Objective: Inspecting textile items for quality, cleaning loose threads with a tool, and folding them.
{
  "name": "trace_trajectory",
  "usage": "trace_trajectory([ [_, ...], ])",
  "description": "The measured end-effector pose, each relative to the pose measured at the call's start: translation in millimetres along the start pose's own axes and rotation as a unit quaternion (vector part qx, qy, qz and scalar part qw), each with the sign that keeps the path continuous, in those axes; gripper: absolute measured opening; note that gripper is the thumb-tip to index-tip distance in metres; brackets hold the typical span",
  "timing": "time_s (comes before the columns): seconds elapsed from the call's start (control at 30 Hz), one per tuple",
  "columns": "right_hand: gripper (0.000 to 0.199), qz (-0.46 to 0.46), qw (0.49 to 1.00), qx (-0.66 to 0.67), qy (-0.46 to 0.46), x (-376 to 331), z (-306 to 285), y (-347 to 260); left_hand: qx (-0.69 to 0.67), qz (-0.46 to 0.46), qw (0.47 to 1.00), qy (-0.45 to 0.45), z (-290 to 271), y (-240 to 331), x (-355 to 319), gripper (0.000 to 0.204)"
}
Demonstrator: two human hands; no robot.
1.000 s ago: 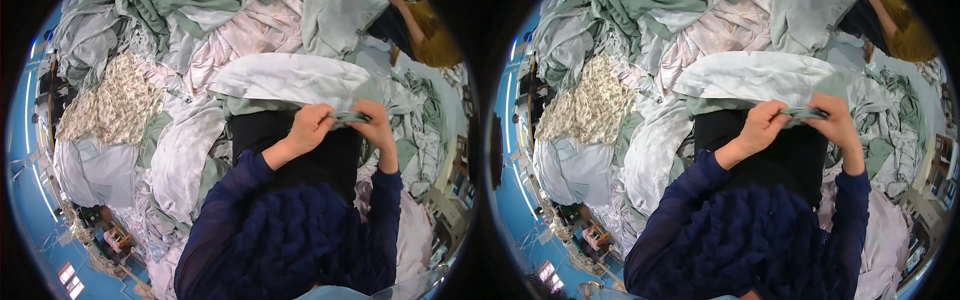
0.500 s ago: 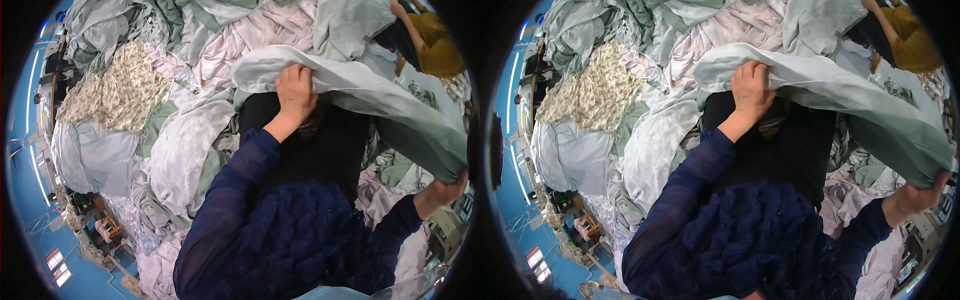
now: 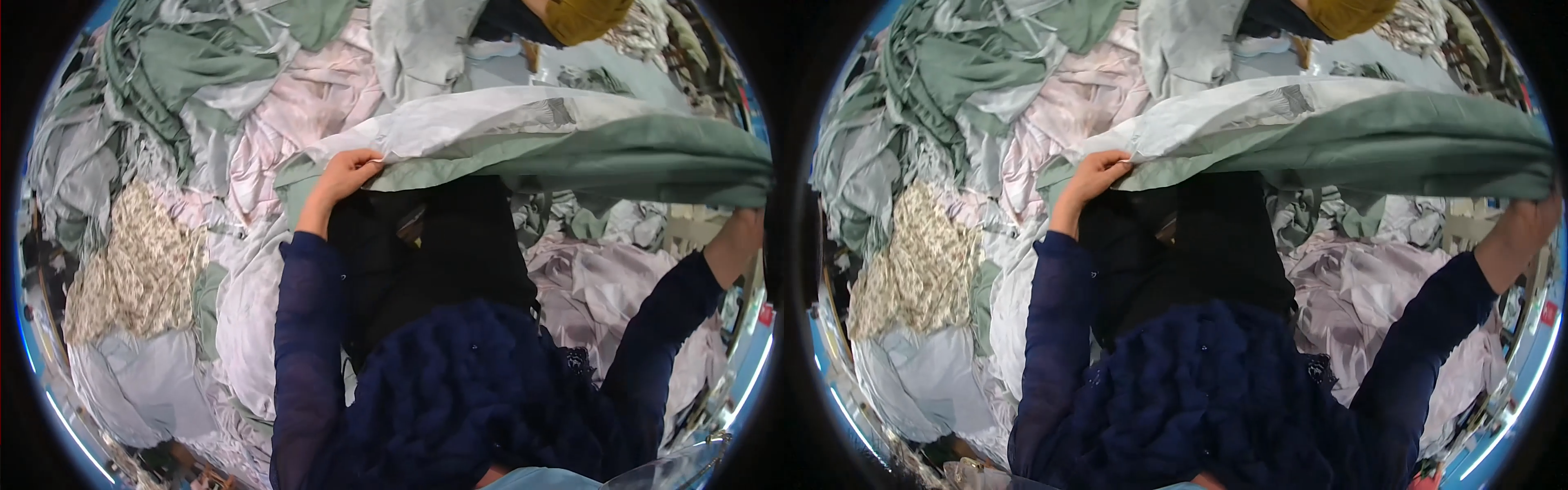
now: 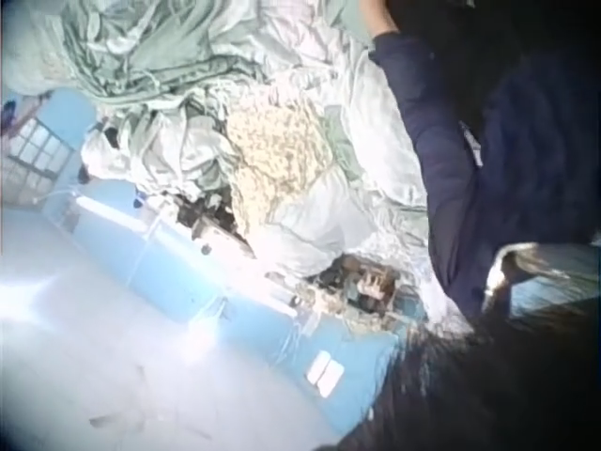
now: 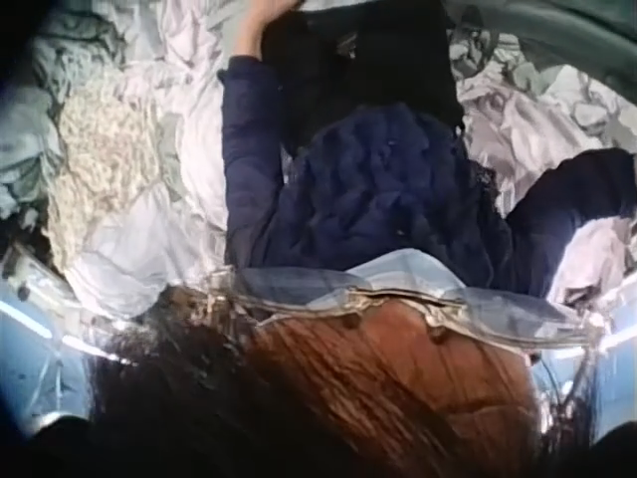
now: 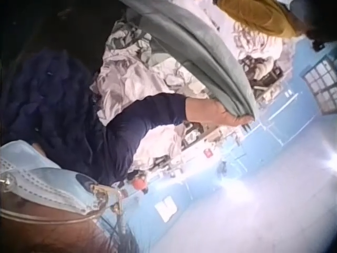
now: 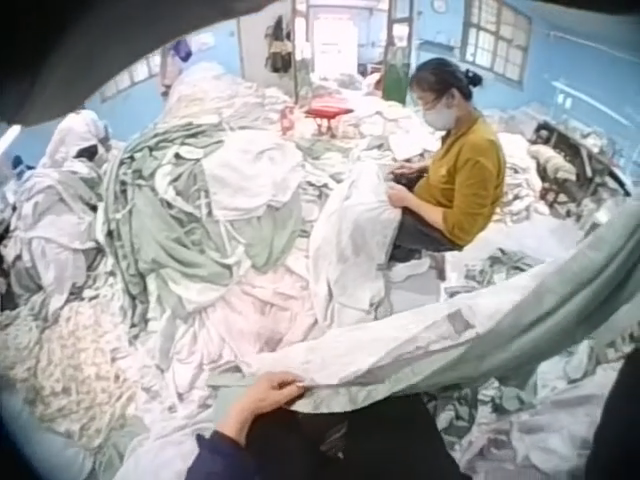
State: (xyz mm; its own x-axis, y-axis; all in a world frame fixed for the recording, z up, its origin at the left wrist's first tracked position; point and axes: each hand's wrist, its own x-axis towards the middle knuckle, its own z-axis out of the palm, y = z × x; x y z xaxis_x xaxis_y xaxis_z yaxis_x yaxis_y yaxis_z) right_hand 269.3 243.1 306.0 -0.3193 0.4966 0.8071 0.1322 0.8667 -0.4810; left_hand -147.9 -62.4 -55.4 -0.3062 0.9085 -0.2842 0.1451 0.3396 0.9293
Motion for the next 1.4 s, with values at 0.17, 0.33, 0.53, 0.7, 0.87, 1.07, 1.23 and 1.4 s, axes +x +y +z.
trace_trajectory([
  [0.17,0.033,0.36,0.862,0.236,0.267,24.2,-74.1,107.4,0.031,-0.008,0.997,-0.063,29.4,21.7,-21.3,0.036],
  [0.33,0.028,0.375,0.845,0.259,0.281,14.0,-92.8,158.6,0.308,0.172,0.936,-0.018,48.6,42.0,-29.3,0.064],
  [0.53,0.02,0.368,0.814,0.29,0.343,-1.3,-93.2,171.4,0.025,0.007,0.989,0.145,-10.6,-15.1,-23.5,0.023],
  [0.7,0.026,0.442,0.856,0.19,0.191,-46.6,-89.9,200.3,-0.336,-0.049,0.914,0.222,-90.4,66.3,-60.3,0.022],
  [0.87,0.035,0.502,0.863,-0.035,0.044,-123.7,-49.5,252.4,-0.247,-0.226,0.937,0.099,-129.8,6.0,-69.1,0.021],
  [1.07,0.021,0.546,0.837,-0.026,0.024,-171.3,-0.8,237.9,-0.244,-0.245,0.931,0.119,-118.4,-8.3,-85.2,0.019],
  [1.23,0.02,0.544,0.837,-0.041,0.037,-181.8,14.1,223.8,-0.231,-0.254,0.933,0.108,-115.7,-12.6,-91.8,0.022],
  [1.4,0.022,0.558,0.826,-0.073,0.027,-194.4,12.6,233.7,-0.225,-0.242,0.939,0.092,-113.4,-17.3,-100.3,0.016],
])
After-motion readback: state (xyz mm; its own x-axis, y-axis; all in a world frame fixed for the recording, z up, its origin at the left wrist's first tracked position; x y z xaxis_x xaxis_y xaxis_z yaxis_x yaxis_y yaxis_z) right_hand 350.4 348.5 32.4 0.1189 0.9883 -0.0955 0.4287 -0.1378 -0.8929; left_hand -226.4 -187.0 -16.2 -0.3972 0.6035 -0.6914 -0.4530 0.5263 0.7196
